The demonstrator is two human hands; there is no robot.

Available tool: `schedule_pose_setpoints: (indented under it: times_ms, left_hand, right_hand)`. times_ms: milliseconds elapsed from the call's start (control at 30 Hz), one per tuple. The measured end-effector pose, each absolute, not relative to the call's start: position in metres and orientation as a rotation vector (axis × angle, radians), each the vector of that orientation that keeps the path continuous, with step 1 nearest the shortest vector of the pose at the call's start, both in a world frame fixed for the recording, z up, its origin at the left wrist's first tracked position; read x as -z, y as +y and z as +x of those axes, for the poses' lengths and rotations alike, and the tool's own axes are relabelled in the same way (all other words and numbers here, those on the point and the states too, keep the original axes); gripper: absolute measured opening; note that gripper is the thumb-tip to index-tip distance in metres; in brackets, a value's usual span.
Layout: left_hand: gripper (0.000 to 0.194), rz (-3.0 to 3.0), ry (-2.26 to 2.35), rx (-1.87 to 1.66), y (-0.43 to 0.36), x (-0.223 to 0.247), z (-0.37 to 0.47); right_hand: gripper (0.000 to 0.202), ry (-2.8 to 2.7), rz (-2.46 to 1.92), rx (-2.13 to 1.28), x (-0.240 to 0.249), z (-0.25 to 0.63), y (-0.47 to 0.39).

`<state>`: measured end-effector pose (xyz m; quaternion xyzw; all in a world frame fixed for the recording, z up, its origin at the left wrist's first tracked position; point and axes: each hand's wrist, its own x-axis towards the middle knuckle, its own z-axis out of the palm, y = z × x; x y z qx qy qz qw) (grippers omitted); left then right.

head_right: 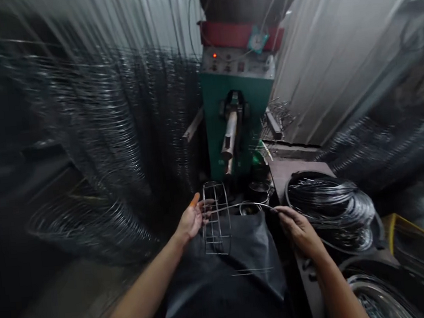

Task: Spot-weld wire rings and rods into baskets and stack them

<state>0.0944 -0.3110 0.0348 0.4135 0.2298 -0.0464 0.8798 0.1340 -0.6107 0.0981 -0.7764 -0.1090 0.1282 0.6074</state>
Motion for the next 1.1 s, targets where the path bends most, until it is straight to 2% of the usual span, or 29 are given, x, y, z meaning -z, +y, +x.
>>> schedule_pose_setpoints:
  times_ms: [100, 233, 733, 900, 1100]
  left_hand:
    - [0.062, 0.820, 0.470, 0.116, -0.310, -0.032, 0.090]
    - [0.056, 0.821, 0.468, 0.105, -0.317, -0.029, 0.087]
    - [0.041, 0.957, 0.510, -0.014, -0.318, -0.024, 0.086]
    - [0.040, 1.028, 0.485, 0.072, -0.305, -0.019, 0.081]
    - [0.042, 1.083, 0.447, 0.147, -0.304, -0.010, 0.081]
  right_hand:
    - [0.041, -0.298, -1.820, -0.365, -0.081, 0.141, -0.588]
    - [0.038, -0.371, -1.919, -0.344, -0.075, 0.152, -0.577]
    - [0.018, -1.353, -2.645, -0.329, -0.122, 0.171, -0.485]
    - [0.016, -1.561, -2.503, -0.397, -0.126, 0.180, -0.477]
    - [0.019, -1.560, -2.368, -0.472, -0.118, 0.186, -0.485]
